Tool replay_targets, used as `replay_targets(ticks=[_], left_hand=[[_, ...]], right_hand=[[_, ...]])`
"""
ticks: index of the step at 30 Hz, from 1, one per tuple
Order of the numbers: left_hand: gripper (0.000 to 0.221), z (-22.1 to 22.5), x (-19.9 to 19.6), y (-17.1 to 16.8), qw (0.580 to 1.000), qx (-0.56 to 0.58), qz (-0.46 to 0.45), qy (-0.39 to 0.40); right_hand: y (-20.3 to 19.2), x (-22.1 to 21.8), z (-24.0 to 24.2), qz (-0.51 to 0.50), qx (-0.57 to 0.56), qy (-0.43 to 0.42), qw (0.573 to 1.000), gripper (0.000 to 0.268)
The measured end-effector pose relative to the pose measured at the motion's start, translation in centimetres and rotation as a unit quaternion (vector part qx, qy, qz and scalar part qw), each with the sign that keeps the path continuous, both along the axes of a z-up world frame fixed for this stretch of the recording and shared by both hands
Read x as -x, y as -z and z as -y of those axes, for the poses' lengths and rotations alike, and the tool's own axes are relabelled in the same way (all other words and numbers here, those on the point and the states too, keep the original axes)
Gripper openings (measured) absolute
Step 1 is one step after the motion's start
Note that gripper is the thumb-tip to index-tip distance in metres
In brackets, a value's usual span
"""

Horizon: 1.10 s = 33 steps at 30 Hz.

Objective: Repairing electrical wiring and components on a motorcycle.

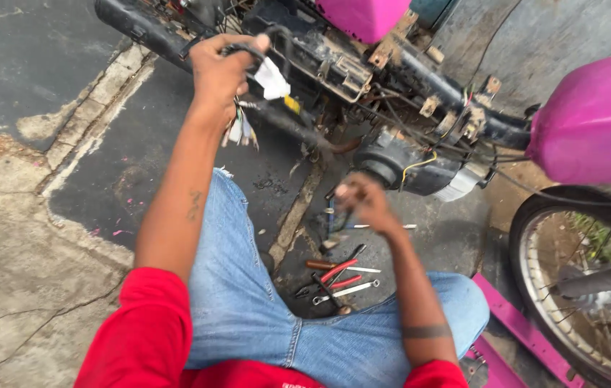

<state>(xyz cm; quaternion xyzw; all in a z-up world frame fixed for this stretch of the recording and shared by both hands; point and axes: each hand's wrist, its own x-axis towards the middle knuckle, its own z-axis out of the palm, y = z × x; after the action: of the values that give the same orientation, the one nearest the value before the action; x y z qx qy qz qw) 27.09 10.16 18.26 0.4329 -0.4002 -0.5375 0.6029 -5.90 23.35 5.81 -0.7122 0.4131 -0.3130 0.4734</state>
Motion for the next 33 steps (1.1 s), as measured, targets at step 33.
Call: replay_targets(ticks=[33], left_hand=[[0.037, -3.6, 9.9, 3.7, 0.973, -0.137, -0.18, 0.045]], right_hand=[[0.6, -0.2, -2.3, -0.333, 0.15, 0.315, 0.876, 0.018]])
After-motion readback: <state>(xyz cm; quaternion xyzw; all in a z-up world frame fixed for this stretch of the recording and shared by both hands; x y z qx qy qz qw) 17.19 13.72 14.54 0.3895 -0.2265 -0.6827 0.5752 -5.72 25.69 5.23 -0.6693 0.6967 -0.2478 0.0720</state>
